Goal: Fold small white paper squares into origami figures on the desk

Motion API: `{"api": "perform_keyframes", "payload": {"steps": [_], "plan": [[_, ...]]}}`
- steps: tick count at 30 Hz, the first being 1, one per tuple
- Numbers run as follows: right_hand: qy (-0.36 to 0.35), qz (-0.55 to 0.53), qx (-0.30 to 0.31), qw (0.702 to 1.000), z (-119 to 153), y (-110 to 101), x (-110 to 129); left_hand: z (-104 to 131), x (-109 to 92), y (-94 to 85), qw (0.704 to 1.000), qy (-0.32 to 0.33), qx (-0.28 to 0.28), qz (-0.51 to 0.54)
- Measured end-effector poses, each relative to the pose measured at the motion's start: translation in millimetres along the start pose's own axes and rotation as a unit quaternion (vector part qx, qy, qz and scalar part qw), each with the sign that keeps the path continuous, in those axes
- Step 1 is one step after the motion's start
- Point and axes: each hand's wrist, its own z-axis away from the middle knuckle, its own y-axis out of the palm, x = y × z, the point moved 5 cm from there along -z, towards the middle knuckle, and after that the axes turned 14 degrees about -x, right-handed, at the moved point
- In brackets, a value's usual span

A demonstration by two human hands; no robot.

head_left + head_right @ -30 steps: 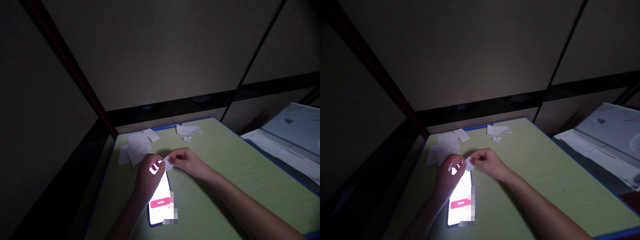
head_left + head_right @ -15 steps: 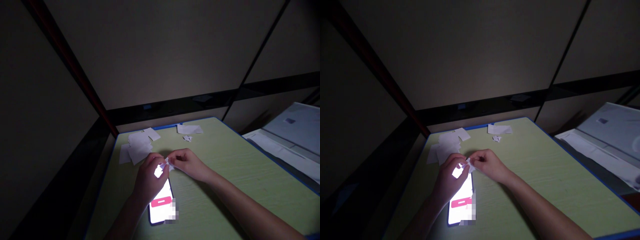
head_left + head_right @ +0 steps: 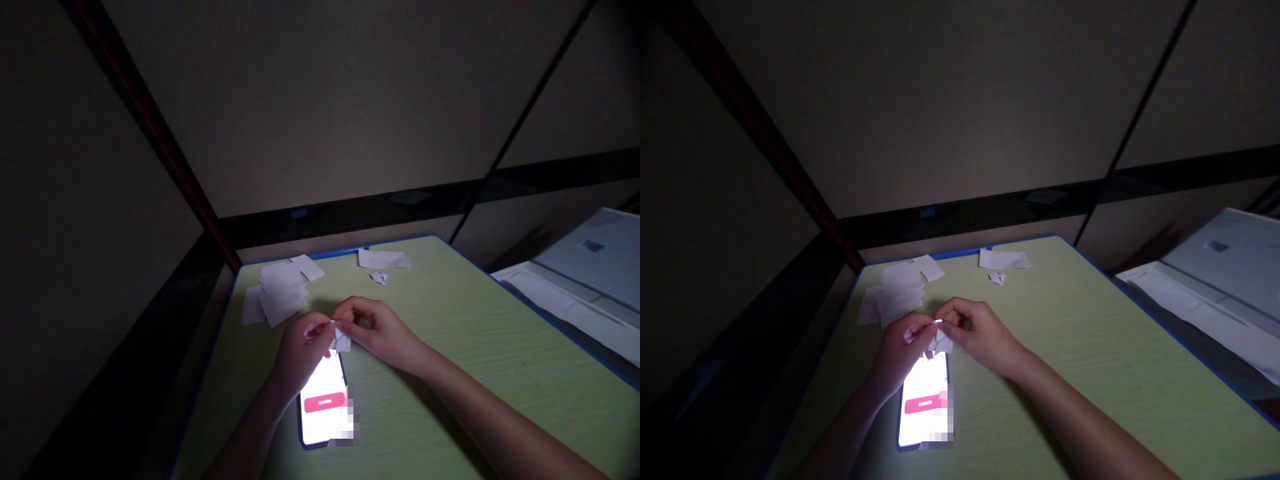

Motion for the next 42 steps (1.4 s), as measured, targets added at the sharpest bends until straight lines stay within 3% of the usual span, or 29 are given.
{"api": "perform_keyframes", "payload": {"steps": [3, 6, 10, 29, 37, 42], "plan": [[-0.053, 0.058, -0.036, 0.996, 1, -4, 11, 0, -1, -0.3, 1.000, -0.005, -0.004, 0.000], [-0.122, 0.120, -0.091, 0.981, 3, -9, 25, -2, 2, -2.5, 0.999, -0.013, -0.042, -0.001], [-0.172, 0.181, -0.082, 0.965, 9, -5, 34, -2, 1, -4.2, 0.997, -0.017, -0.076, 0.024], [-0.168, 0.207, -0.094, 0.959, 10, 1, 25, 0, -4, -1.8, 0.996, -0.008, -0.084, 0.010], [-0.188, 0.251, -0.088, 0.945, 12, 4, 26, 1, 4, -1.3, 0.991, 0.052, -0.116, -0.049], [-0.207, 0.292, -0.086, 0.930, 14, 5, 27, 1, 6, -1.5, 0.991, 0.066, -0.098, -0.064]]}}
